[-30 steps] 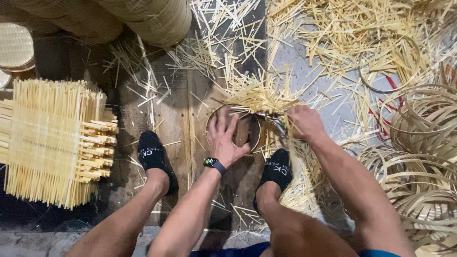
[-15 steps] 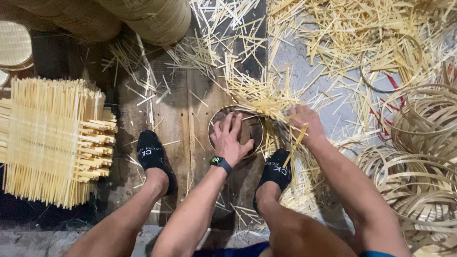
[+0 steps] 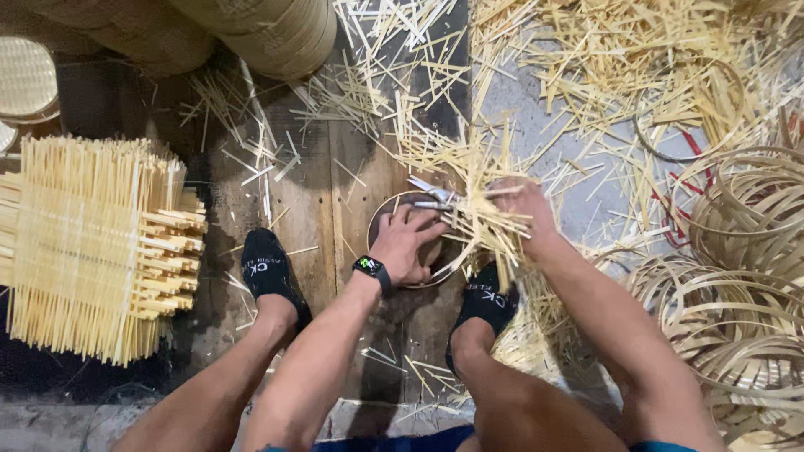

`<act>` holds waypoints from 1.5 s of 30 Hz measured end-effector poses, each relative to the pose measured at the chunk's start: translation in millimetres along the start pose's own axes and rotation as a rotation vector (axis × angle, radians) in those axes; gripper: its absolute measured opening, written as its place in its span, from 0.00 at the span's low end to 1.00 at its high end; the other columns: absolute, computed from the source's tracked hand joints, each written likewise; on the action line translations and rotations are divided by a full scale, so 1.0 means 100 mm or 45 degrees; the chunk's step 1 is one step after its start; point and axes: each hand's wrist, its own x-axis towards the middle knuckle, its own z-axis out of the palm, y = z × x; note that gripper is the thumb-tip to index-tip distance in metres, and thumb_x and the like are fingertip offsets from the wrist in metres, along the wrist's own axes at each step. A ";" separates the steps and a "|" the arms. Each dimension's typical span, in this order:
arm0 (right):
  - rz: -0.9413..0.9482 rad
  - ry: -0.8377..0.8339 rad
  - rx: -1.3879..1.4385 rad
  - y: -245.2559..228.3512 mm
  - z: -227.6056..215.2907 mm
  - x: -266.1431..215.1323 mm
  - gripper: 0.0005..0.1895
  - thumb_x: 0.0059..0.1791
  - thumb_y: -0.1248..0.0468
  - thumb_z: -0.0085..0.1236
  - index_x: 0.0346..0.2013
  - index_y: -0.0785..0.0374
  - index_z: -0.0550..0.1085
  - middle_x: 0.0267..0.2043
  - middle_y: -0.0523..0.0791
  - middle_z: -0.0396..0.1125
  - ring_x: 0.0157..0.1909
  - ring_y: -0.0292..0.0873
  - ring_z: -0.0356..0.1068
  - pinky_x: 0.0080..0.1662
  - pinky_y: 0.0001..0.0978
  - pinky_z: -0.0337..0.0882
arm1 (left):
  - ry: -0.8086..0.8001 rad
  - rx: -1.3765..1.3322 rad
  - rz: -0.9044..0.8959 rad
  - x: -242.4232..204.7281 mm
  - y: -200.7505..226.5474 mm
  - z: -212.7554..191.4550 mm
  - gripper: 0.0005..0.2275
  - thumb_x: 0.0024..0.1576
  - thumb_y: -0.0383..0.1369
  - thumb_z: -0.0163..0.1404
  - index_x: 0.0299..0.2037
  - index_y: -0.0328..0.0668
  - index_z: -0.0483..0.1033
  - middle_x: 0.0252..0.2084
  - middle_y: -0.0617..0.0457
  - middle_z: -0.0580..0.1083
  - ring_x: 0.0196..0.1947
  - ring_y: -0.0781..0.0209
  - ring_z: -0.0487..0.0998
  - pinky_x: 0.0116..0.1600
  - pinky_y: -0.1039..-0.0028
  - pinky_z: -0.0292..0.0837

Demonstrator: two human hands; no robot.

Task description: The person constructs bamboo trays by weaving thin strips into a square base, attaching a circular wooden rim with more strips, and trimming the excess with shears.

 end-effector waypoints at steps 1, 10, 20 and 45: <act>-0.095 0.029 -0.113 0.02 0.00 0.00 0.10 0.49 0.66 0.56 0.44 0.58 0.79 0.38 0.50 0.72 0.37 0.48 0.75 0.42 0.41 0.78 | 0.031 -0.018 0.028 -0.03 -0.02 0.01 0.37 0.34 0.39 0.67 0.61 0.60 0.72 0.68 0.54 0.66 0.67 0.36 0.61 0.65 0.46 0.57; 0.631 0.043 0.399 1.13 0.31 -0.22 0.18 0.53 0.48 0.57 0.44 0.58 0.81 0.42 0.54 0.77 0.41 0.56 0.75 0.47 0.46 0.74 | 0.010 -0.020 0.118 -0.04 -0.04 -0.14 0.38 0.28 0.37 0.68 0.57 0.63 0.74 0.65 0.55 0.68 0.66 0.37 0.63 0.66 0.50 0.58; 0.906 0.172 -0.033 1.49 0.92 -0.79 0.47 0.29 0.42 0.81 0.48 0.75 0.76 0.50 0.65 0.68 0.52 0.65 0.70 0.50 0.50 0.71 | 0.721 -0.280 -0.684 0.03 -0.64 0.38 0.34 0.59 0.59 0.51 0.69 0.44 0.69 0.61 0.37 0.69 0.62 0.42 0.68 0.64 0.51 0.64; 0.840 -0.138 1.470 0.00 -0.02 -0.30 0.03 0.48 0.69 0.63 0.34 0.66 0.82 0.29 0.49 0.76 0.27 0.39 0.73 0.34 0.35 0.76 | 1.079 -0.224 -0.449 0.22 -0.87 0.84 0.09 0.60 0.38 0.59 0.45 0.45 0.84 0.50 0.43 0.76 0.52 0.43 0.76 0.57 0.59 0.71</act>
